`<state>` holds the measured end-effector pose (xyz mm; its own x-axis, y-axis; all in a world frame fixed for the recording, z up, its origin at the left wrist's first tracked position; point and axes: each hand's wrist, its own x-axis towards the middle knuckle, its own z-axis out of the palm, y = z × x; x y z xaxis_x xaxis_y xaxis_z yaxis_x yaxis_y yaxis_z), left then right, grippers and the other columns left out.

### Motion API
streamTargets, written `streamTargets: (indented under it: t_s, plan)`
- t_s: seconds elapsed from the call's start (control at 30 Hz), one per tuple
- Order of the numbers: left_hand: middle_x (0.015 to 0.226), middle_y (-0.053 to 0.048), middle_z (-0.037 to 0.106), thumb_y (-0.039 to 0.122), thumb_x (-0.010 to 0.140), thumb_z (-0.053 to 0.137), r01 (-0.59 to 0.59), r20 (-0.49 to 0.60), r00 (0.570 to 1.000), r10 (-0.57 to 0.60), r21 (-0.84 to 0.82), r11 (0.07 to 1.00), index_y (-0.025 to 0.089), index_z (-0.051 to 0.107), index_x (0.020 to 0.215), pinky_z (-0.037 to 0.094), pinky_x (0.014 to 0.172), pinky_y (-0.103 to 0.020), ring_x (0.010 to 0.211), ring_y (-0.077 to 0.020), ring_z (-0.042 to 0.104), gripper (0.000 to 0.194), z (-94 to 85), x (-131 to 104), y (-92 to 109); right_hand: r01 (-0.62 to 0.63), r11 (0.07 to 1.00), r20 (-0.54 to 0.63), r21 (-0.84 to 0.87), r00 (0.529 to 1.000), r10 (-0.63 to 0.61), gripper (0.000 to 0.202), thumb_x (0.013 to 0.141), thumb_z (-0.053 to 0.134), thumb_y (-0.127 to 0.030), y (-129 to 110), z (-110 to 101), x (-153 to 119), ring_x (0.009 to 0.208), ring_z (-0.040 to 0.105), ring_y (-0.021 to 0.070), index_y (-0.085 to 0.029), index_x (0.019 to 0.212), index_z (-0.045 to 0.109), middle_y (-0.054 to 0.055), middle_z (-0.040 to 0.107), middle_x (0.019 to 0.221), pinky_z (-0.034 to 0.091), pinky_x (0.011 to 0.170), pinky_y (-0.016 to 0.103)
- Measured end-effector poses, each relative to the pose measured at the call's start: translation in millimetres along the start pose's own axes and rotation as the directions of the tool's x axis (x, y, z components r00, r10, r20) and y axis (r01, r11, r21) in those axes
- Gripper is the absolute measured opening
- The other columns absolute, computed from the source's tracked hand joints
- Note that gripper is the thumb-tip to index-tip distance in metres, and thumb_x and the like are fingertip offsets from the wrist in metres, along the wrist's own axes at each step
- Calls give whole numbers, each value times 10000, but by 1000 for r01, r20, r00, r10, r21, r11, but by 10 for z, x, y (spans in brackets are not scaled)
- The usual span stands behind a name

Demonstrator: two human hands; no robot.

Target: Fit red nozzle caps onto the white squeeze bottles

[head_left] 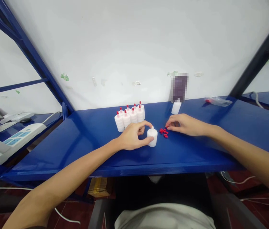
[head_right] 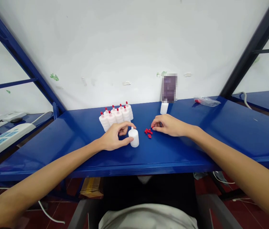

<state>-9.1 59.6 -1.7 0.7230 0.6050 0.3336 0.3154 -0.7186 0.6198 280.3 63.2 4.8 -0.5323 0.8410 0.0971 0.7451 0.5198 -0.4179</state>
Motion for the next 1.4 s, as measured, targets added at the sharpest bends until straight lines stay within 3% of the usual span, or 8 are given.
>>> streamTargets:
  t_s: [0.13,0.27,0.5,0.63,0.83,1.13,1.27,1.4]
  plan:
    - [680,60,386,403,878,615,-42,-35,999,40,-42,998,156,623,1137,352,631,-251,614,-97,372,358,-16,46,54,-2,1000,-135,18,991,5,323,907,537,-453,-81,6,-12,740,628,198,-173,948,693,77,703,879,474,696,329]
    - [649,45,435,399,850,659,-82,-88,993,82,5,997,138,698,981,388,687,-269,648,-110,443,294,24,70,76,61,987,-290,147,957,-16,309,911,566,-482,-428,-55,-16,712,628,179,-196,948,676,41,705,827,459,661,302]
    - [580,76,417,478,876,619,67,3,998,-67,-121,990,144,614,968,324,531,-229,526,-80,373,347,95,23,43,241,967,-92,79,968,-234,253,992,464,-414,-1008,-161,23,609,559,141,-200,924,583,0,640,727,399,614,275]
    - [674,46,467,477,847,663,-27,18,999,28,-20,999,162,587,941,341,555,-240,588,-98,401,337,124,29,16,285,949,-24,-134,957,-290,294,1034,350,-374,-1001,-119,42,675,541,158,-195,916,551,34,624,822,367,631,285]
    - [671,34,511,519,867,642,4,119,993,1,-47,999,156,622,967,373,577,-250,590,-107,448,377,117,39,-11,335,841,2,-425,929,-370,321,1030,297,-277,-969,-43,55,704,514,190,-180,837,535,64,593,796,336,643,306]
    - [546,82,334,569,819,683,58,109,992,-57,-11,998,153,683,1032,250,502,-238,509,-84,315,467,77,34,0,209,842,15,-497,973,-232,283,1012,345,-266,-1097,-67,25,606,497,164,-193,788,503,38,583,723,236,554,291]
    - [542,77,354,584,815,677,79,130,988,-77,-12,997,146,691,1006,251,499,-237,507,-84,329,478,62,34,19,209,889,-2,-408,973,-230,336,1027,326,-343,-1077,-111,57,569,472,144,-199,769,486,19,583,703,250,558,284]
    - [556,61,451,614,780,692,118,97,988,-116,-16,993,142,686,976,296,512,-233,512,-87,406,511,60,17,47,60,967,-240,-246,963,-121,381,1017,313,-384,-874,-202,219,570,464,142,-197,740,496,8,552,637,302,583,279]
